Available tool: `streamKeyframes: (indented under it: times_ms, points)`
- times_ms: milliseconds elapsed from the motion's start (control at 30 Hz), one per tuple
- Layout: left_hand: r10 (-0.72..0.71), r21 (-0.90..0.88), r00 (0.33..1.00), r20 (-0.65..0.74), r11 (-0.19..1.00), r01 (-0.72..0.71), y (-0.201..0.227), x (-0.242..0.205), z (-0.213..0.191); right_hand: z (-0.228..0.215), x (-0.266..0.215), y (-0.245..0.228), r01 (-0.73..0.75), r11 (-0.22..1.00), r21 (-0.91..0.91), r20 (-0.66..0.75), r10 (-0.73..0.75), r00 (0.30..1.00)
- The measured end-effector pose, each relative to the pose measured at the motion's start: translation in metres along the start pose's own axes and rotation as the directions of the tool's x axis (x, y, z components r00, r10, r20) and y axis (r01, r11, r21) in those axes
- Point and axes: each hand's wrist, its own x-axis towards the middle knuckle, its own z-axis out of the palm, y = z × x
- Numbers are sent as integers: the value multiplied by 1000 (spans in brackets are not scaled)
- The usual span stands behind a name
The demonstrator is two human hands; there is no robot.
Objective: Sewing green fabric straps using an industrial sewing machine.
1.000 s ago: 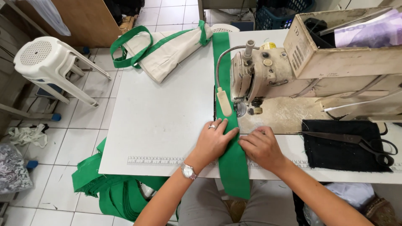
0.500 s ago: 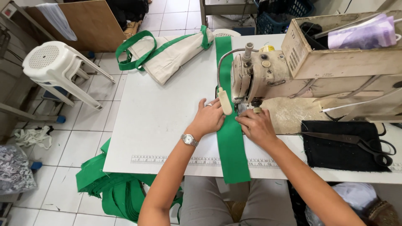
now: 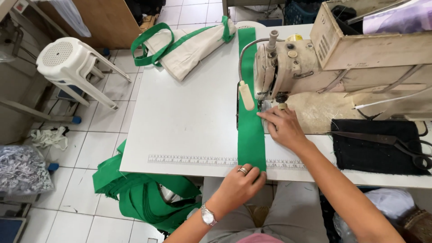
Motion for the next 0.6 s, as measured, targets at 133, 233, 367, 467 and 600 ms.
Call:
streamKeyframes:
  times_ms: [133, 233, 367, 467, 600]
  points:
    - [-72, 21, 989, -131, 997, 75, -6, -1, -26, -20, 5, -15, 46, 993, 112, -6, -46, 999]
    - [-135, 50, 960, -246, 987, 152, -16, -7, -32, -37, 12, -36, 32, 969, 244, 85, -54, 995]
    - [-195, -5, 882, -428, 977, 214, -32, -10, -20, -44, 21, -51, 215, 887, 408, 75, -267, 961]
    - [-196, -54, 829, -523, 979, 198, -37, -8, -16, -51, 24, -62, 321, 849, 420, 52, -376, 925]
    - [-190, -136, 815, -548, 981, 137, -37, 3, -23, -56, 27, -73, 496, 826, 268, -121, -482, 868]
